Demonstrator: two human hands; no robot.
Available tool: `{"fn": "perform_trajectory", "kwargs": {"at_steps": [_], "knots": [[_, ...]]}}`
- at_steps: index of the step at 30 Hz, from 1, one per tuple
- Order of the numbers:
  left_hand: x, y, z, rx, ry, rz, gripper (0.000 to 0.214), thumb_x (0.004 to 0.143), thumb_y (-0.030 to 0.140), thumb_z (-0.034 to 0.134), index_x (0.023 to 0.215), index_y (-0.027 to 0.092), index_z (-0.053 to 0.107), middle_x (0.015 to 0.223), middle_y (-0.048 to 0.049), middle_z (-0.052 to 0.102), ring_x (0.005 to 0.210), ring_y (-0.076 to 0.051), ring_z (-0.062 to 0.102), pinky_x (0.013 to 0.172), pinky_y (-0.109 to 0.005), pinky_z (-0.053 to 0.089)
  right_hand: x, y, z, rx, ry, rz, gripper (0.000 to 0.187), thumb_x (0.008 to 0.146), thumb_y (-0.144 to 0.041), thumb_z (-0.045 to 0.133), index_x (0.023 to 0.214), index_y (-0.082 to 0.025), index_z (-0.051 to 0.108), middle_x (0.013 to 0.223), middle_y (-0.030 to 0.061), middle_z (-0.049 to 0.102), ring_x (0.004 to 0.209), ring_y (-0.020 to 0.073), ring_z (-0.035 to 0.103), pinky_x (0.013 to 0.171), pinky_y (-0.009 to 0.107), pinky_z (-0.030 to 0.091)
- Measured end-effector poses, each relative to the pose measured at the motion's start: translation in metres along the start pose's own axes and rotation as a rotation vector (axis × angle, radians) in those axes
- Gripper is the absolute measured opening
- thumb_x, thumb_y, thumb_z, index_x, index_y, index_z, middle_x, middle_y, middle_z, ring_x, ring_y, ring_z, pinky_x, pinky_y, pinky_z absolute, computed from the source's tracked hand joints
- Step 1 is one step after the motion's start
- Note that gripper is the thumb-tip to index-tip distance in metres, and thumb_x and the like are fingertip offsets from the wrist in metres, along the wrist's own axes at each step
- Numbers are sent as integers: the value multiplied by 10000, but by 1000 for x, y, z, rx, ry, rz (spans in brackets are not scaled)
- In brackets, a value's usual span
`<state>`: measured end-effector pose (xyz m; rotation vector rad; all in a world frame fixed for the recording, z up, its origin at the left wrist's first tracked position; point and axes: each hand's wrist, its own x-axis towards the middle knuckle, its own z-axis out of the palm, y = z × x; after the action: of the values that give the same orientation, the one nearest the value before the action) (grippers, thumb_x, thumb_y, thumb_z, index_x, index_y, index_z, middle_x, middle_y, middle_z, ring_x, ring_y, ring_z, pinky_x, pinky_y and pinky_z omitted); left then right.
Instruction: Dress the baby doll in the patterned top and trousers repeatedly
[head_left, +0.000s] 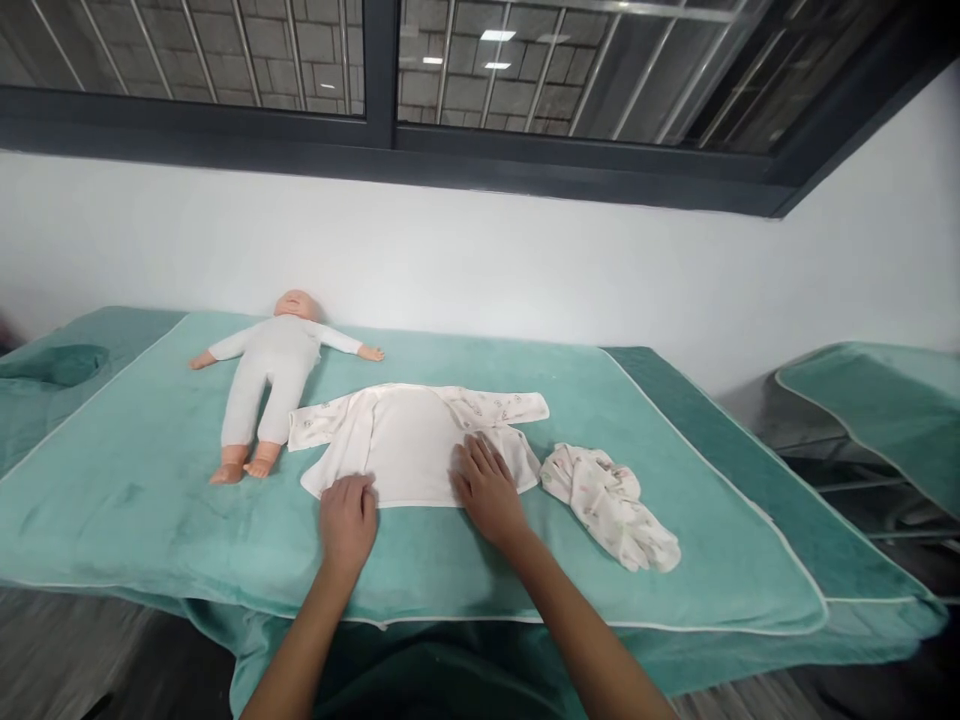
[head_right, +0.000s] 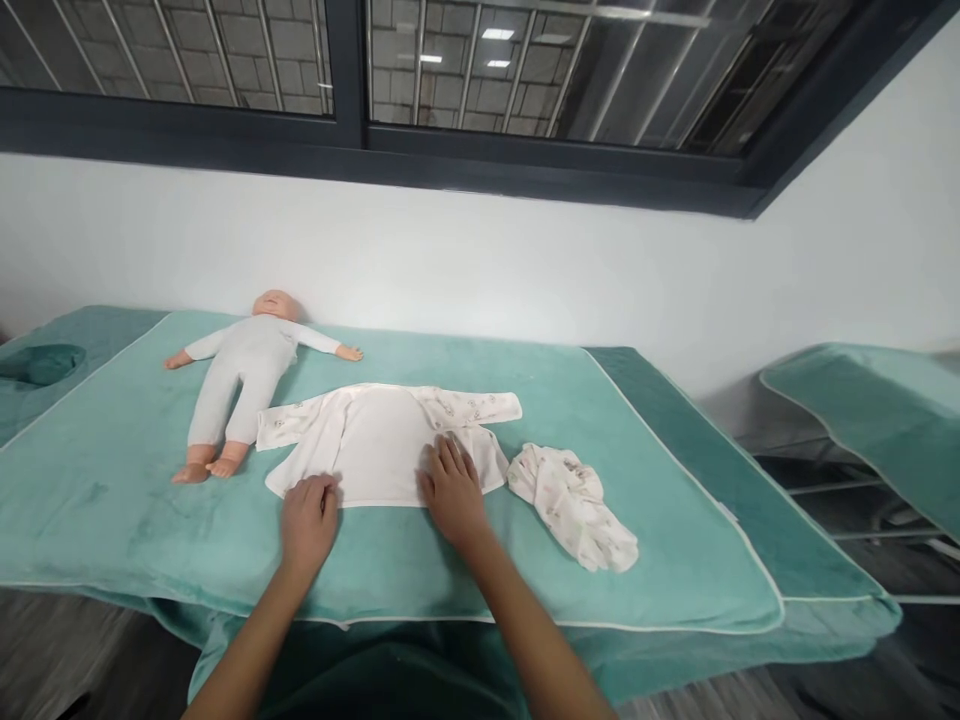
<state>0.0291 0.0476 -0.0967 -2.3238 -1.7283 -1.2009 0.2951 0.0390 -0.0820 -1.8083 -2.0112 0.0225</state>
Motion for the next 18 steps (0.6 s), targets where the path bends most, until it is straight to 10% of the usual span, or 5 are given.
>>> {"fn": "perform_trajectory", "kwargs": {"at_steps": [11,18], "knots": [[8,-5,-24,-140,-64,14,205,949,183,479,1021,206,670,940,-67,717,904,-240,662,808,-379,497,-38,-19,-41,-179,-51,57,389,971,-287,444,1290,-237,661,1384,130,642,1261,335,602,1055,520,447],[91,-85,-112,-59,193,-186,264,972,305,480,1155,195,634,1171,-113,664,1147,-270,604,1013,-444,490,118,-103,-35,181,-79,-115,369,1012,-323,425,1326,-243,599,1330,70,663,1195,256,631,1004,408,489]]}}
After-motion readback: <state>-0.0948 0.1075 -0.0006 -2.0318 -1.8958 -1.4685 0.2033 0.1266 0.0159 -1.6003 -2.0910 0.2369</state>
